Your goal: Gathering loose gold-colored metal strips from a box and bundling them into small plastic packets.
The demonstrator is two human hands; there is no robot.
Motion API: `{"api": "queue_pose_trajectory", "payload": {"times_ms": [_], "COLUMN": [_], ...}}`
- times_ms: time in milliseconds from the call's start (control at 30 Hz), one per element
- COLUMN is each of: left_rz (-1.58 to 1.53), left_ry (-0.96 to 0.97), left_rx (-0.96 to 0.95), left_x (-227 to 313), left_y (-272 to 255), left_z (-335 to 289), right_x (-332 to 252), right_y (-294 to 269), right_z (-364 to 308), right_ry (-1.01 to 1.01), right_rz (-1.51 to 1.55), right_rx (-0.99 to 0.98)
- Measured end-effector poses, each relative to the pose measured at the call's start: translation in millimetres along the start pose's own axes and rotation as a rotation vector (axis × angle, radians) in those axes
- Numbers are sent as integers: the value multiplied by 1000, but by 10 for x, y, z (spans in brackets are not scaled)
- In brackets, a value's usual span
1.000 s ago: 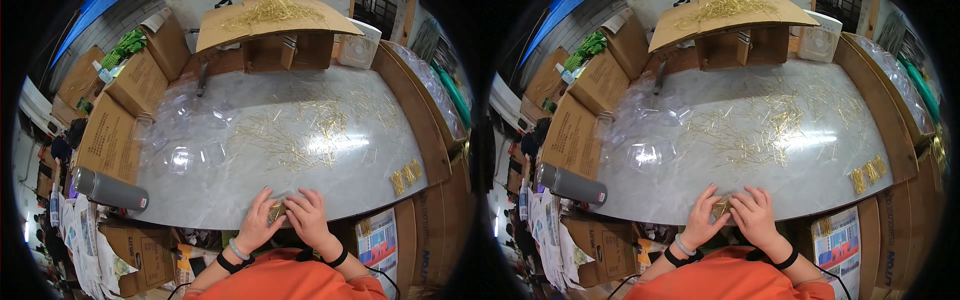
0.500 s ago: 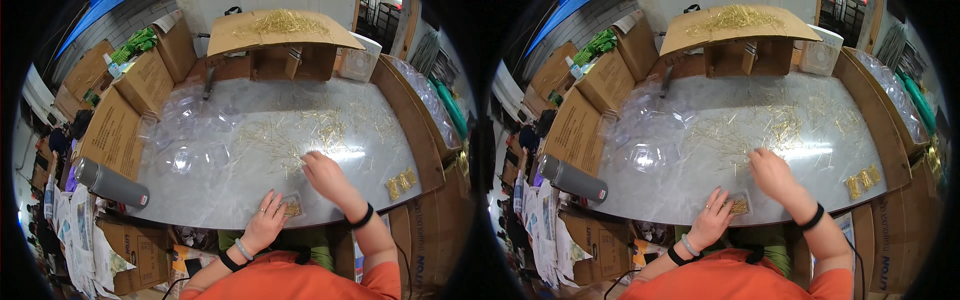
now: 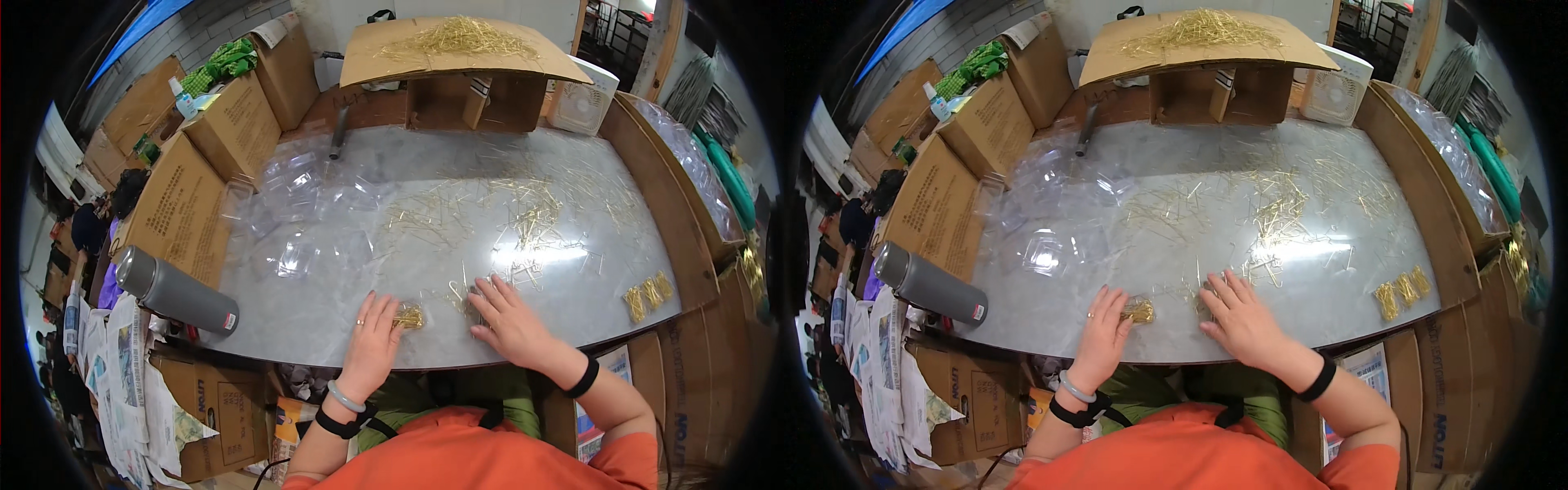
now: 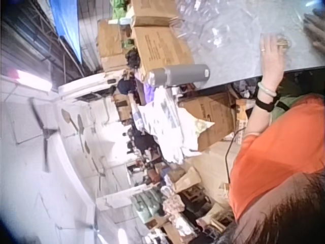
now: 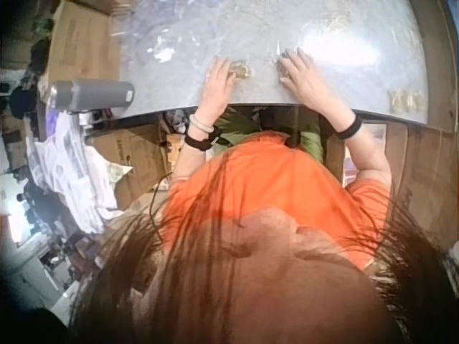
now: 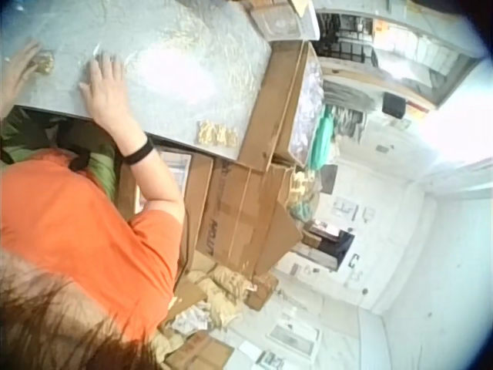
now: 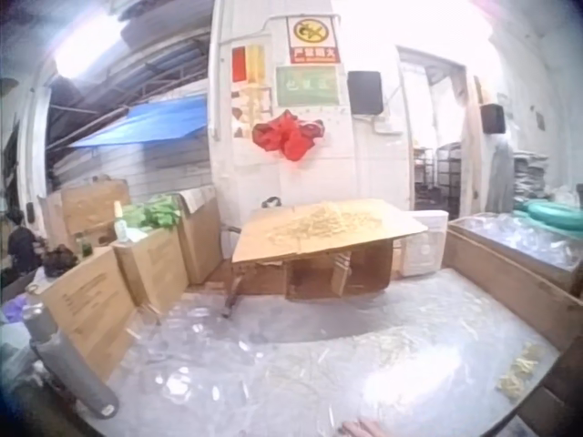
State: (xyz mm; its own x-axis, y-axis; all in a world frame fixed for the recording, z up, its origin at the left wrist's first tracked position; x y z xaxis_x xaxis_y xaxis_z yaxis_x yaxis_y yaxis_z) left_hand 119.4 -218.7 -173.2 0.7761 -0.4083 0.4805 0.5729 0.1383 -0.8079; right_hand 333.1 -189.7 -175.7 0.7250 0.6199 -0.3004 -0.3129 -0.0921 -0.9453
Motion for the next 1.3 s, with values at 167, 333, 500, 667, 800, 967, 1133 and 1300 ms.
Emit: {"api": "queue_pose_trajectory", "payload": {"times_ms": [167, 333, 500, 667, 800, 967, 1133, 1300], "left_rz": [-76, 93, 19, 17, 93, 159, 82, -153], "left_ry": [-28, -19, 78, 56, 5, 17, 112, 153], "left_rx": [-35, 155, 101, 38, 37, -94, -173, -161], "left_x": [-42, 68, 322, 580, 643, 729, 924, 789], "left_y": [58, -134, -6, 274, 345, 643, 763, 714], "left_z": [31, 27, -322, -204, -26, 129, 90, 19], "right_x": [-262, 58, -14, -159, -7, -78, 95, -101], "right_y": [-49, 76, -34, 76, -88, -97, 36, 18], "right_z": [-168, -20, -49, -67, -191, -299, -285, -255], "right_ry": [176, 227, 139, -98, 39, 247, 230, 186], "right_rz": [-133, -52, 52, 174, 173, 51, 50, -21], "right_rx": [118, 239, 299, 144, 252, 298, 268, 250]}}
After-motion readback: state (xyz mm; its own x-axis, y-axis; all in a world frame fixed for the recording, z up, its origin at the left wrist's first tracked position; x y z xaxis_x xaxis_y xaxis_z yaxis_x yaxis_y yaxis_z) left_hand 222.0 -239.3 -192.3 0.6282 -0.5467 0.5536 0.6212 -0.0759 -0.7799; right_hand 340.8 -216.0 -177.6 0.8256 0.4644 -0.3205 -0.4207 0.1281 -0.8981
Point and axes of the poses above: each hand's wrist, its own z-axis towards the middle knuckle, its own y-axis out of the palm, x = y × z, the point moved 9 cm from there along z, towards the middle knuckle, and after that the axes turned 2 degrees about -x, right-handed, at the moved point
